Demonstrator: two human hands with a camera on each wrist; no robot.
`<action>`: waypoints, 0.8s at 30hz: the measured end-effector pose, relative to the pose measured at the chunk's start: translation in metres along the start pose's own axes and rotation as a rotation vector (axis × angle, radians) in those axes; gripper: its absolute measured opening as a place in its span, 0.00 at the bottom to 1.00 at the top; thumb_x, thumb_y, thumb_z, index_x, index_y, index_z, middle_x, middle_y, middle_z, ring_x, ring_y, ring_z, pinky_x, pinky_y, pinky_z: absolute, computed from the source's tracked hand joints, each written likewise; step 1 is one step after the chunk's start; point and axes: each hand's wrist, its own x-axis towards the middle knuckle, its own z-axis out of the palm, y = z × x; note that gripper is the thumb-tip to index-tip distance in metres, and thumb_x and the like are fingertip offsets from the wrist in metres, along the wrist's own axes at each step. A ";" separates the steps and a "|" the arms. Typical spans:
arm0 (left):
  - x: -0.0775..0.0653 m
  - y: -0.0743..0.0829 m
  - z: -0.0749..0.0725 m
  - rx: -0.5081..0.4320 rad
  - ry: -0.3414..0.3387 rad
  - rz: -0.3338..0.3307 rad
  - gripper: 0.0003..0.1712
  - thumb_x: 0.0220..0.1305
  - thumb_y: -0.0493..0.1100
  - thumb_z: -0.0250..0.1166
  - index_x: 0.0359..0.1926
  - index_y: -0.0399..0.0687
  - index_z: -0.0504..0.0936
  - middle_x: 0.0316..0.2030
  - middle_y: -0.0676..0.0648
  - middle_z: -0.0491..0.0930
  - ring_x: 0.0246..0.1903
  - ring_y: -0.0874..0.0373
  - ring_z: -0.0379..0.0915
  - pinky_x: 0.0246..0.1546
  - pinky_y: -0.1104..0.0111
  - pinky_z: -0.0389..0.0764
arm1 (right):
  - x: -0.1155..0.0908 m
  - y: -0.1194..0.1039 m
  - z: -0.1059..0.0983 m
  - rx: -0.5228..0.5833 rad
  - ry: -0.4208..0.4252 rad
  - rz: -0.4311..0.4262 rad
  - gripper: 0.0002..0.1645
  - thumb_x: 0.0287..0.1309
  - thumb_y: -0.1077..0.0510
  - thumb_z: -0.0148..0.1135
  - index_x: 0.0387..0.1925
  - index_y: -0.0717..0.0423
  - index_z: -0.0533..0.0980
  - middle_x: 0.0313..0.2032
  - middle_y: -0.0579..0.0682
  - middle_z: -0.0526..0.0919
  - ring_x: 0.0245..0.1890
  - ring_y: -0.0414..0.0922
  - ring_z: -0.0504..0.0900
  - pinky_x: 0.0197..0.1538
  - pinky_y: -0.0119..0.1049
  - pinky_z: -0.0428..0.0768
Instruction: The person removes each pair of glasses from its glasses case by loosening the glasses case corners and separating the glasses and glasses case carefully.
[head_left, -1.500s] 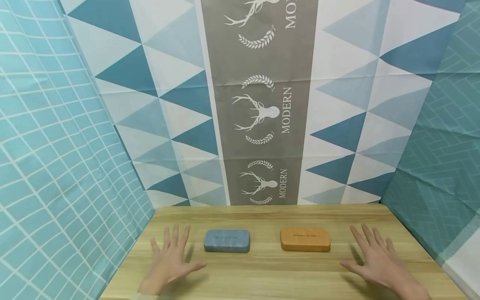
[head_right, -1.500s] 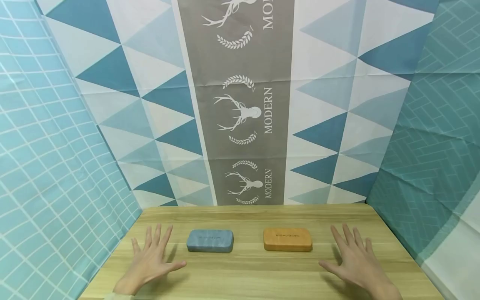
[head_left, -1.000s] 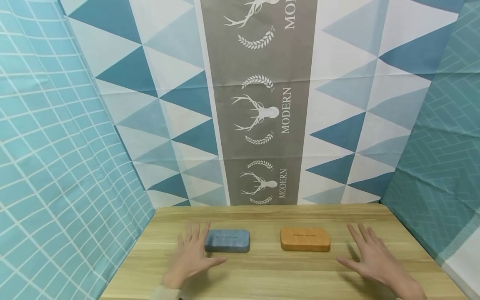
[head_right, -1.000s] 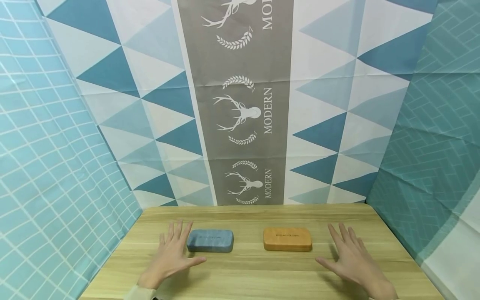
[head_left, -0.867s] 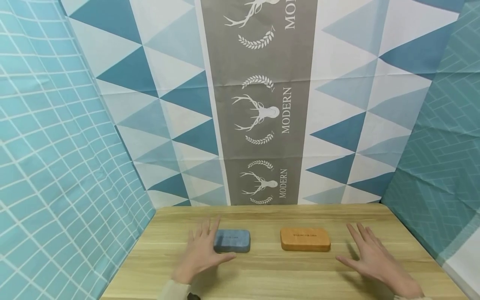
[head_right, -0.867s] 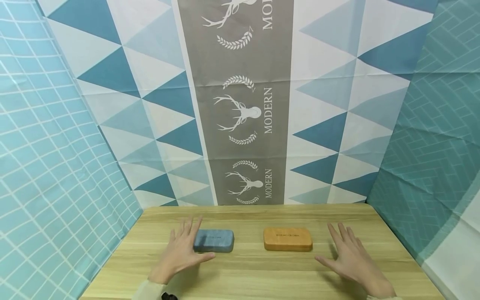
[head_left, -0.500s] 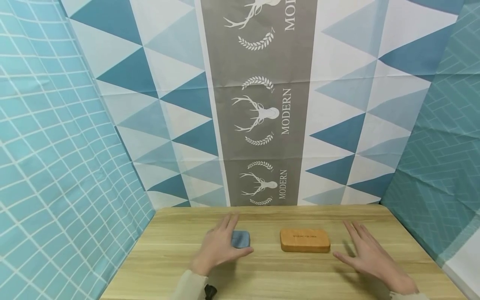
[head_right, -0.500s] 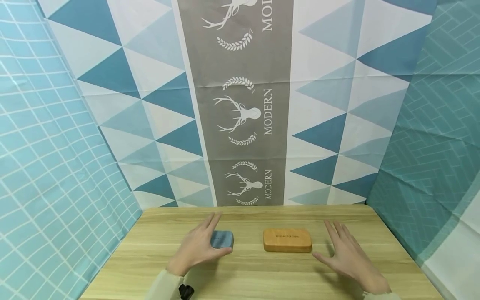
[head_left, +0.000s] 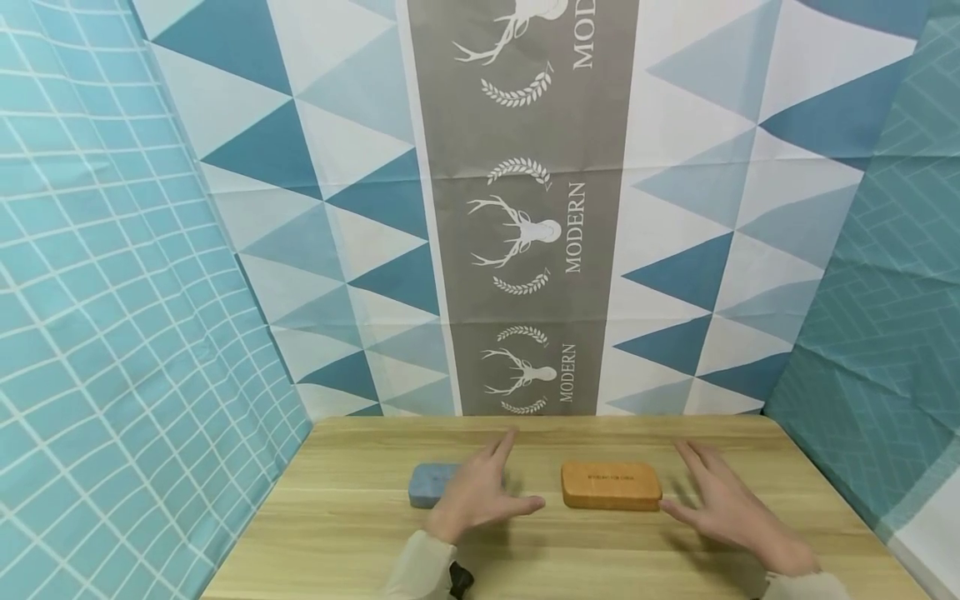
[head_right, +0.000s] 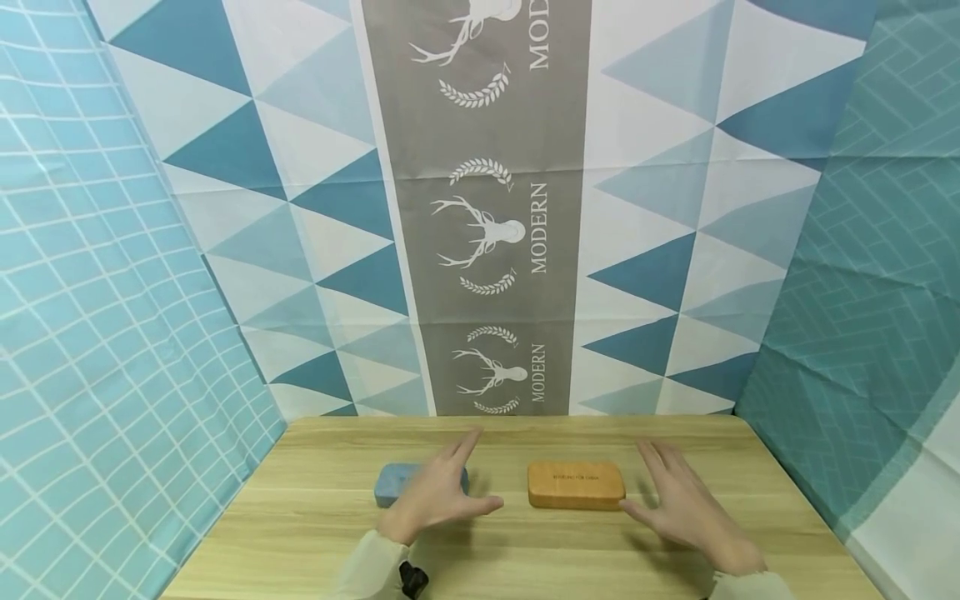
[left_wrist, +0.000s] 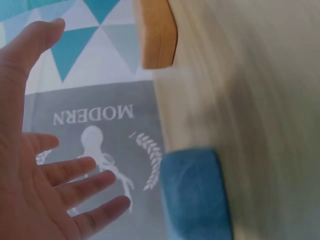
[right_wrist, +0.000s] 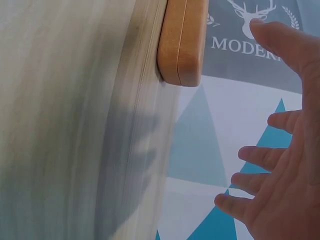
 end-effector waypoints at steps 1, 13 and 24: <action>0.001 0.001 0.003 -0.013 -0.011 -0.004 0.69 0.48 0.78 0.71 0.81 0.50 0.54 0.73 0.36 0.68 0.65 0.37 0.73 0.58 0.45 0.80 | 0.001 0.000 0.001 0.008 0.000 -0.008 0.60 0.52 0.39 0.77 0.75 0.67 0.61 0.66 0.75 0.67 0.64 0.74 0.69 0.56 0.73 0.72; 0.015 0.013 0.033 0.042 -0.087 -0.021 0.69 0.42 0.73 0.78 0.78 0.44 0.61 0.69 0.39 0.73 0.63 0.41 0.76 0.59 0.49 0.81 | 0.017 0.003 0.018 0.114 -0.064 -0.039 0.53 0.56 0.53 0.76 0.73 0.72 0.58 0.68 0.77 0.65 0.65 0.77 0.67 0.58 0.74 0.71; 0.025 0.025 0.052 -0.154 -0.137 -0.110 0.65 0.42 0.68 0.80 0.76 0.42 0.65 0.70 0.39 0.73 0.66 0.42 0.73 0.63 0.49 0.78 | 0.021 0.003 0.034 0.161 -0.109 -0.007 0.52 0.49 0.63 0.77 0.73 0.68 0.61 0.68 0.73 0.69 0.65 0.74 0.69 0.60 0.72 0.72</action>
